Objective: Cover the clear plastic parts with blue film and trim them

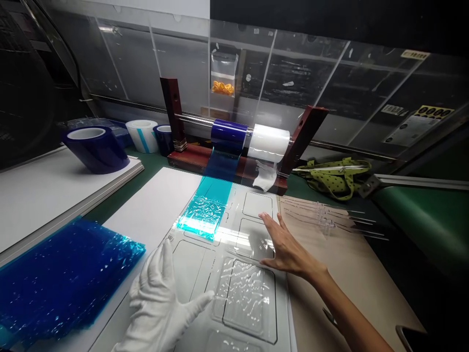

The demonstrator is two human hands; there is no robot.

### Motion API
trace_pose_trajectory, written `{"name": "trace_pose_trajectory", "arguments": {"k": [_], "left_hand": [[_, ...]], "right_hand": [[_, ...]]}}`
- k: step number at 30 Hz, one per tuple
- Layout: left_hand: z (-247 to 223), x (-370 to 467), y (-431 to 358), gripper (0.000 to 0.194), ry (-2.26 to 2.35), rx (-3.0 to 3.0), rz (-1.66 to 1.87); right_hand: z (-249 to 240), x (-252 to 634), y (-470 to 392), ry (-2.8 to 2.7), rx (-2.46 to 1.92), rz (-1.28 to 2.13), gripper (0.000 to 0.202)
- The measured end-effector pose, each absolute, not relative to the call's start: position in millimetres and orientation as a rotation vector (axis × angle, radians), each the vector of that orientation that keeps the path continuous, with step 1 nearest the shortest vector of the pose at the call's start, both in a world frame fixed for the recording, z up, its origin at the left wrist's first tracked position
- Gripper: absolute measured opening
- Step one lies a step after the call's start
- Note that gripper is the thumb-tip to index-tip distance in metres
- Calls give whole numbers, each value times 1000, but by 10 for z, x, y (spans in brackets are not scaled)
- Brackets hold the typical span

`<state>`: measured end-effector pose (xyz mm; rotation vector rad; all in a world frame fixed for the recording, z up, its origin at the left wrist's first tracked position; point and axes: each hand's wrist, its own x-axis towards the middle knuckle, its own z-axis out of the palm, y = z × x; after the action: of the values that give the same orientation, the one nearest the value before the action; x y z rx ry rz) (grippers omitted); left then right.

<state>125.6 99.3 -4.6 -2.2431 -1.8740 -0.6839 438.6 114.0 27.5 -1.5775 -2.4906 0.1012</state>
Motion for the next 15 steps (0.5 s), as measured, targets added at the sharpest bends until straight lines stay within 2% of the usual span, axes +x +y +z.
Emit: {"name": "trace_pose_trajectory", "arguments": {"k": [3,5,10,13,15], "left_hand": [[76,1240,1125,133,-2083,-2336,-695],[236,1253,1310,126,-2270,-2413,-771],[541,1400,2221,72,-2656,-2436,-1153],[562,1533,2781,46,-2667,-2440,-1172],[569,1616,2996,38,-2619,-2491,-1198]], "right_hand": [[287,4410,1125,-2477,-1607,89,125],[323,4415,1070,-2439,-1637,50,126],[408,4328,761,-2347,-1604,-38,109],[386,4227,545,-2325,-1542,-48,104],[338,4177,437,-2298,-1489,-72,103]]}}
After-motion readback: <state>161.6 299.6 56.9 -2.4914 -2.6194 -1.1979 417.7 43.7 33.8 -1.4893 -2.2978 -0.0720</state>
